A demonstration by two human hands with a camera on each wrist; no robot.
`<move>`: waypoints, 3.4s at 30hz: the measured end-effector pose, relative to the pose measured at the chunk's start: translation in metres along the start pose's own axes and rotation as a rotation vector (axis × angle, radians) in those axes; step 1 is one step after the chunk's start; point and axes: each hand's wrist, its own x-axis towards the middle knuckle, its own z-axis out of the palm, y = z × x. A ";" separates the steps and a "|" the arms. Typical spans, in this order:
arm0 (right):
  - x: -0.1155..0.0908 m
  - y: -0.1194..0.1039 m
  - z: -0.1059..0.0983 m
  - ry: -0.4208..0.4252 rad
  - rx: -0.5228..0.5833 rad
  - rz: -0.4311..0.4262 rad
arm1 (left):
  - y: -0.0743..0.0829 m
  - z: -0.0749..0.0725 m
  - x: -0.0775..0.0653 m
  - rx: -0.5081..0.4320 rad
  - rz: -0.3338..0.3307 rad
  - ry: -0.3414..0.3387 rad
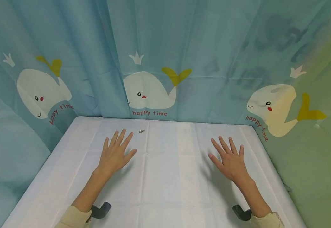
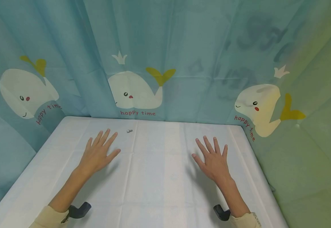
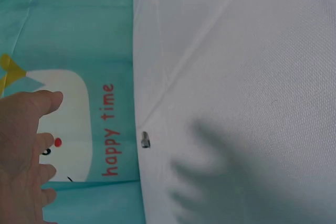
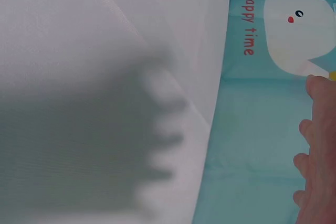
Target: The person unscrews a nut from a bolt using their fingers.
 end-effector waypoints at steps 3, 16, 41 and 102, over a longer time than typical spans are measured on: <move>0.000 0.001 0.001 -0.003 0.006 0.001 | -0.001 0.001 0.000 -0.002 -0.004 -0.001; 0.015 -0.005 0.018 -0.023 0.353 -0.034 | -0.013 0.016 0.013 -0.398 -0.018 0.078; 0.116 -0.074 0.061 -0.181 0.640 -0.045 | -0.035 0.050 0.064 -0.725 -0.127 0.097; 0.217 -0.184 0.162 -0.314 0.305 -0.077 | -0.048 0.093 0.123 -0.478 -0.126 -0.013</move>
